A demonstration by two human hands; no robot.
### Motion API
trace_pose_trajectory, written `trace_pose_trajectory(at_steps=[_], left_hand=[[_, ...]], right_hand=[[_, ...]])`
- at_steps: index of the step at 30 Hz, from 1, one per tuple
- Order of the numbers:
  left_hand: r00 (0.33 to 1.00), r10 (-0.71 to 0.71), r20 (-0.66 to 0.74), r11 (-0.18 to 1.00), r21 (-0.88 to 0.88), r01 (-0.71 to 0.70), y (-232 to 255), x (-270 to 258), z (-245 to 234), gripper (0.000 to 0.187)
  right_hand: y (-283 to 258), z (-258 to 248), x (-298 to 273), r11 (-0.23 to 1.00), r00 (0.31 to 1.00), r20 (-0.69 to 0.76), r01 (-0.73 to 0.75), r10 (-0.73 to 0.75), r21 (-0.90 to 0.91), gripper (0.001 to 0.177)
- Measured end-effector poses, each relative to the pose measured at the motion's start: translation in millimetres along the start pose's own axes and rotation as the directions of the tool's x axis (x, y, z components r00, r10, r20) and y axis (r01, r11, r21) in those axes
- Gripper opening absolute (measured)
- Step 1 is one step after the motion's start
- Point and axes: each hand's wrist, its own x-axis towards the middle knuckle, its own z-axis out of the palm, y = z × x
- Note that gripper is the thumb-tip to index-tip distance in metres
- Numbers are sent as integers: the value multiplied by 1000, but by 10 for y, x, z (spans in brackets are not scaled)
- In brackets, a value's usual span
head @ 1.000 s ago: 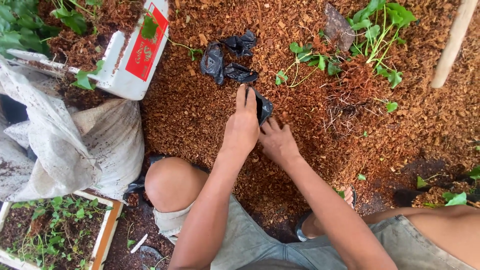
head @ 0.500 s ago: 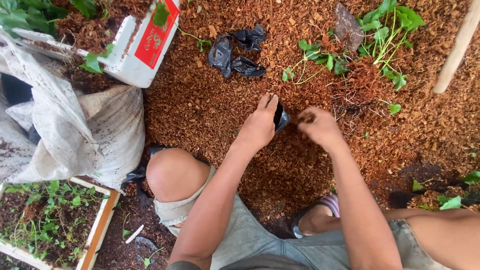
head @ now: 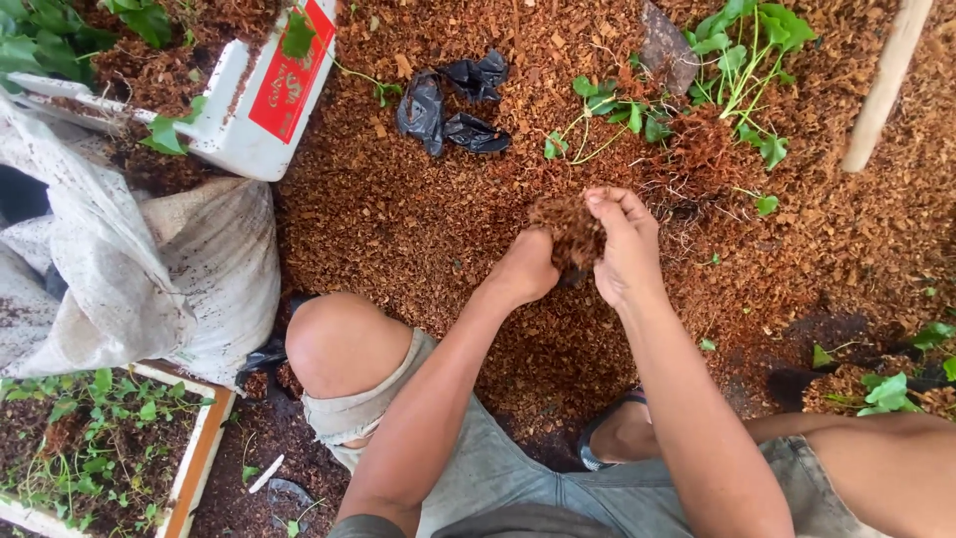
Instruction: Transplanting small green seedlings into black plastic nursery bags filled with brown substrate
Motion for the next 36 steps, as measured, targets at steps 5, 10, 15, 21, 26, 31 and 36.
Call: trace_pose_trajectory(at_steps=[5,10,15,21,26,31,36], left_hand=[[998,55,-33,998,-8,-55,337,-290,-312,54],[991,123,-52,992,9,-123,529,-481,-461,60],[986,153,-59,988,28,-151,430,-371,-334,71],[983,175,-50,983,58,-172,364,-328,-292,78],[987,131,-89,989,79,-124,279,-231,-245,81],[985,124,-120,992,47,-119,275,-253,-318,78],[988,95,-123,995,8,-95,212,-193,-282,80]], right_hand=[[-76,-45,-2,991,994,63,-84,91,-103,13],[-571,137,-268,919,992,99,-30,74,-392,28],[-491,-41,-248,503,969,220,248,-116,-828,25],[-199,-189,-148,-52,917,386,392,104,-918,41],[-266,-234,-133,170,867,498,489,13,-855,28],[-318,-270,-109,225,887,452,424,92,-877,23],[-430,-282,-129,387,910,401,334,104,-859,31]])
